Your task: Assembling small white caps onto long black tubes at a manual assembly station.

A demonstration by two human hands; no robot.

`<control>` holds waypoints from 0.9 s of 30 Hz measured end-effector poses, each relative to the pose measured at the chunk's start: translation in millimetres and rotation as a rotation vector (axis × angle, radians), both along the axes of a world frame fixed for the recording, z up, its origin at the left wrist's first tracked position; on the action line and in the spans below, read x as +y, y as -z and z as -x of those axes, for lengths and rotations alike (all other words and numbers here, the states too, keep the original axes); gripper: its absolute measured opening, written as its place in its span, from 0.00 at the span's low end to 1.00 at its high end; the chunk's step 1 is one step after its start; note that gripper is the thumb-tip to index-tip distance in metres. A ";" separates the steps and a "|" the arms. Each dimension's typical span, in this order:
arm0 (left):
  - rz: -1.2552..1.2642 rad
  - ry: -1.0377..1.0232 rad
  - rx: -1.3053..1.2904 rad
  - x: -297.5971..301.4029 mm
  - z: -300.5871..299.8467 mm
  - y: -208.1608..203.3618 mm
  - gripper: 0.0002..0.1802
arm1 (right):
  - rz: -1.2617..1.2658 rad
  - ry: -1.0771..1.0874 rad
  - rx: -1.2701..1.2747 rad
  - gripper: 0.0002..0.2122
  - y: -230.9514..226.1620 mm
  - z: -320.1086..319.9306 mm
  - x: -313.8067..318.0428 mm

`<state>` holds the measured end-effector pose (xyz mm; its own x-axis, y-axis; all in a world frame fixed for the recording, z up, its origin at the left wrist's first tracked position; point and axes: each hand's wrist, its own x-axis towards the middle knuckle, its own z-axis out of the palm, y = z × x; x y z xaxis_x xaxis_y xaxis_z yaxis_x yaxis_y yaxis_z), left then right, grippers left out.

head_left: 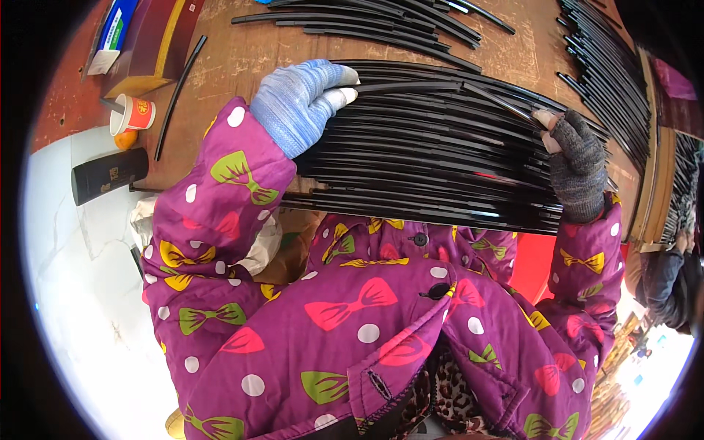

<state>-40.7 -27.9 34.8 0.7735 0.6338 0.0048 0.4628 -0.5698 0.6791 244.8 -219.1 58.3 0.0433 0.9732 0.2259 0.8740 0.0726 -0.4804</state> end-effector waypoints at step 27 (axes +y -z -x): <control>0.316 -0.013 0.045 -20.0 -7.3 -8.5 0.16 | -0.214 0.050 -0.245 0.16 4.9 5.0 -40.3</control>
<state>-33.4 -47.9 43.2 0.7600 0.6086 -0.2281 0.5023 -0.3273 0.8003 239.8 -259.4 53.4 0.0089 0.9006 0.4346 0.9668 0.1031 -0.2336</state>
